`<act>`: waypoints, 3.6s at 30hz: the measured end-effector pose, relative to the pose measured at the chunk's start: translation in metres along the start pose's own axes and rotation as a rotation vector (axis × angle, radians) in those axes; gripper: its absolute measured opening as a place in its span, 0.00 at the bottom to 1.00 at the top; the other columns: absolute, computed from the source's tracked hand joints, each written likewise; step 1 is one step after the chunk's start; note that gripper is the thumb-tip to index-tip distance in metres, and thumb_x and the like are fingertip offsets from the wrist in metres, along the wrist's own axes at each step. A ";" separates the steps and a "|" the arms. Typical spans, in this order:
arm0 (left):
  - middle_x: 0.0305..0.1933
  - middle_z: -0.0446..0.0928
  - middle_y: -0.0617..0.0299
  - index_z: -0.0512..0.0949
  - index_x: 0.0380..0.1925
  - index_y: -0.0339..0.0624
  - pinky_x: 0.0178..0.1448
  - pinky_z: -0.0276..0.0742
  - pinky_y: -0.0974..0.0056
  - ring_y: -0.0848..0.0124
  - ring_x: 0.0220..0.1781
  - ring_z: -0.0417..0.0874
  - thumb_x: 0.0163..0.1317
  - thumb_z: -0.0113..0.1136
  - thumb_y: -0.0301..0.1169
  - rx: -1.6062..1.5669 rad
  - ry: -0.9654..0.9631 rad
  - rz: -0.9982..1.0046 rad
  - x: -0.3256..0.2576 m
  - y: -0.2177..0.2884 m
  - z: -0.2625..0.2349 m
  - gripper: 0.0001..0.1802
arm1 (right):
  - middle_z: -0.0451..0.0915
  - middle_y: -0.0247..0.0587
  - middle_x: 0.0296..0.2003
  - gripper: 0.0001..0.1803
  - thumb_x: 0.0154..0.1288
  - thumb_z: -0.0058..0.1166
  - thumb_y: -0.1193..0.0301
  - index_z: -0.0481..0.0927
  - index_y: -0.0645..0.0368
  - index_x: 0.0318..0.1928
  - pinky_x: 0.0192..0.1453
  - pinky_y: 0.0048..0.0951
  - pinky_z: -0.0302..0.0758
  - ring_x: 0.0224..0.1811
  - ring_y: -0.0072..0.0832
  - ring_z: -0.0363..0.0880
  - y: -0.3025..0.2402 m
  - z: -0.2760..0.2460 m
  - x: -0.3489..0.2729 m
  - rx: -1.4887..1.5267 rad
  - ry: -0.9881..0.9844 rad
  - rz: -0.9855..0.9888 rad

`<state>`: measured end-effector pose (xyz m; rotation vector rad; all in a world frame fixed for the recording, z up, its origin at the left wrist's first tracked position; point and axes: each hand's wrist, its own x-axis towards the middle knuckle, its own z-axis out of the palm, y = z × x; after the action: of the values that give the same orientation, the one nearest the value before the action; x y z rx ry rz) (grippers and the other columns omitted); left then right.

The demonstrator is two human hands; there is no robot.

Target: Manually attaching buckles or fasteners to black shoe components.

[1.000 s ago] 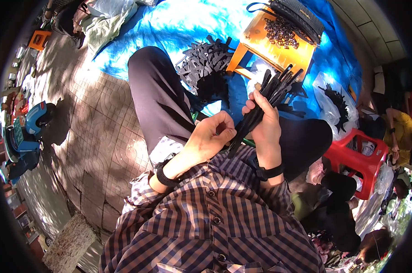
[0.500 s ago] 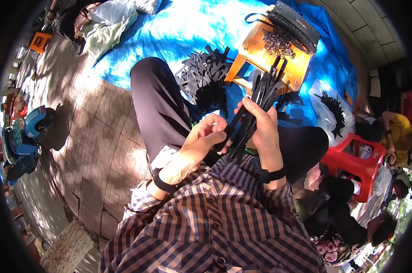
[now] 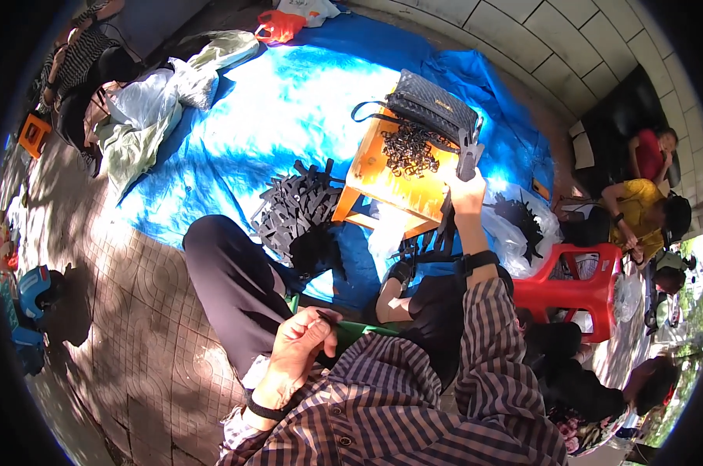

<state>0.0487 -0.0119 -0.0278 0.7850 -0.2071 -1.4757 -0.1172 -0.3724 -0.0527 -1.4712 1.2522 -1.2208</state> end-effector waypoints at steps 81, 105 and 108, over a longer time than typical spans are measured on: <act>0.30 0.73 0.63 0.66 0.53 0.38 0.30 0.71 0.75 0.78 0.24 0.72 0.67 0.41 0.21 0.314 0.046 0.069 -0.012 -0.019 0.017 0.15 | 0.75 0.31 0.19 0.03 0.59 0.57 0.78 0.78 0.65 0.32 0.28 0.16 0.67 0.22 0.15 0.73 -0.091 -0.002 -0.249 0.244 -0.508 0.291; 0.26 0.77 0.62 0.68 0.45 0.39 0.20 0.61 0.79 0.84 0.15 0.66 0.69 0.46 0.25 0.403 -0.014 0.097 -0.016 -0.023 0.018 0.07 | 0.73 0.32 0.20 0.07 0.59 0.59 0.75 0.77 0.63 0.36 0.28 0.19 0.67 0.21 0.19 0.71 -0.082 0.000 -0.249 0.483 -0.511 0.646; 0.26 0.77 0.62 0.68 0.45 0.40 0.19 0.60 0.80 0.84 0.15 0.65 0.69 0.46 0.25 0.383 0.052 0.073 -0.018 -0.016 0.021 0.07 | 0.76 0.34 0.26 0.10 0.59 0.59 0.77 0.72 0.63 0.37 0.29 0.19 0.70 0.23 0.18 0.73 -0.082 0.004 -0.253 0.342 -0.466 0.429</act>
<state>0.0213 -0.0013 -0.0153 1.1098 -0.4839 -1.3622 -0.1065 -0.1094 -0.0132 -1.0790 0.9198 -0.7065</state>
